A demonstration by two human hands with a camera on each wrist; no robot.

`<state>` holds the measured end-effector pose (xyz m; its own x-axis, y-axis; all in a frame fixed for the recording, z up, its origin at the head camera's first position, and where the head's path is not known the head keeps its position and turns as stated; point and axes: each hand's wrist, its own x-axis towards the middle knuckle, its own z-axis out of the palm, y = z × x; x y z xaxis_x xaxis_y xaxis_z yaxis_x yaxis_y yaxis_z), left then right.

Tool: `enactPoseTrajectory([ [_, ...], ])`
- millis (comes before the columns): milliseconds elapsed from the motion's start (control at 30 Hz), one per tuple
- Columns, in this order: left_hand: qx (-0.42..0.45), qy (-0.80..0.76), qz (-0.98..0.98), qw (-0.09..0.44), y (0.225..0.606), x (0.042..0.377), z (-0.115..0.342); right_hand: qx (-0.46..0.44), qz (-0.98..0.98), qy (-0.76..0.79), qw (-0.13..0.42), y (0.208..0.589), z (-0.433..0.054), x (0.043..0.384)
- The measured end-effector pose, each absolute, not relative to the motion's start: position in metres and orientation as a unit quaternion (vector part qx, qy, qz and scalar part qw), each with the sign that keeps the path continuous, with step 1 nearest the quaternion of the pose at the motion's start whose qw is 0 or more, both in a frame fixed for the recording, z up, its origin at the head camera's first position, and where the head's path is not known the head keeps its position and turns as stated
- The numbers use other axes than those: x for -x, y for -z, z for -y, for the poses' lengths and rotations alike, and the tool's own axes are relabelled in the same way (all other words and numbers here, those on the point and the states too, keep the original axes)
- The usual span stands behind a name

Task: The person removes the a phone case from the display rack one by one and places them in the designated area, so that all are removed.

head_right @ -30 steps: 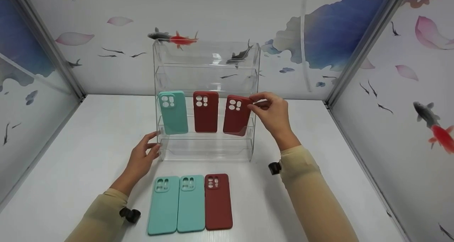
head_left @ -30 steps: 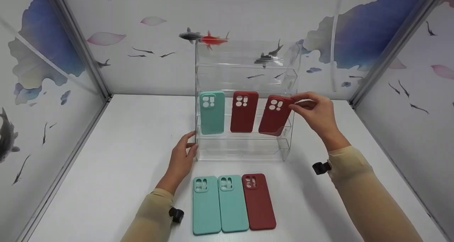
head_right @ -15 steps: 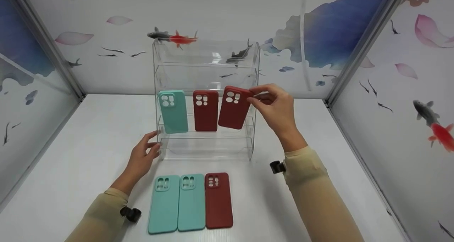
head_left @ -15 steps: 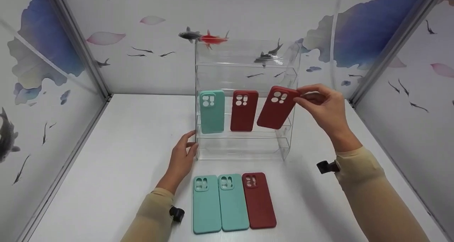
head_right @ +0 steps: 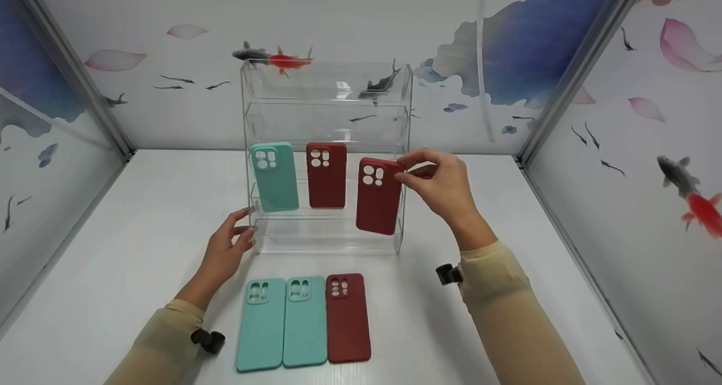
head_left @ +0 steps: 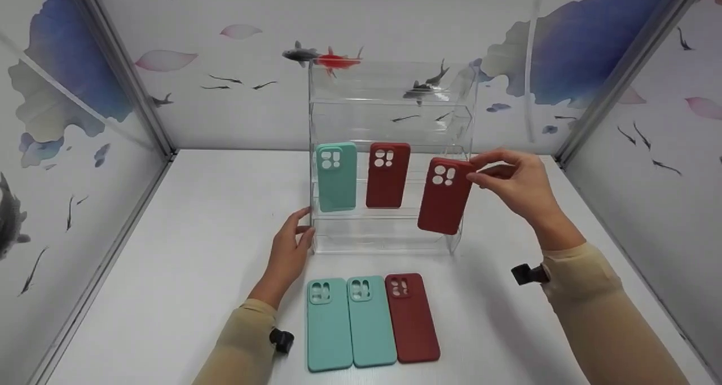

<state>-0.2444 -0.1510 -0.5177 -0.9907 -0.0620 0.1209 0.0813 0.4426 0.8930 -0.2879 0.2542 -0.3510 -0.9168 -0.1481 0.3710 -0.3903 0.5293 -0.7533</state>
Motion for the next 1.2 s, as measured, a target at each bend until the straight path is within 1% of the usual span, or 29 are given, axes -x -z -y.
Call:
enactPoseTrajectory([
  [333, -0.003, 0.529, 0.846, 0.062, 0.518, 0.244, 0.15, -0.115, 0.898, -0.426, 0.008, 0.367, -0.264, 0.288],
  [433, -0.004, 0.527, 0.848, 0.062, 0.518, 0.245, 0.15, -0.106, 0.902, -0.418, -0.019, 0.37, -0.265, 0.288],
  [767, -0.004, 0.527, 0.848, 0.059, 0.519, 0.245, 0.152, -0.117, 0.897, -0.418, -0.081, 0.386, -0.269, 0.285],
  [1200, -0.004, 0.528, 0.847, 0.06, 0.519, 0.245, 0.151, -0.112, 0.892, -0.412, -0.147, 0.43, -0.281, 0.286],
])
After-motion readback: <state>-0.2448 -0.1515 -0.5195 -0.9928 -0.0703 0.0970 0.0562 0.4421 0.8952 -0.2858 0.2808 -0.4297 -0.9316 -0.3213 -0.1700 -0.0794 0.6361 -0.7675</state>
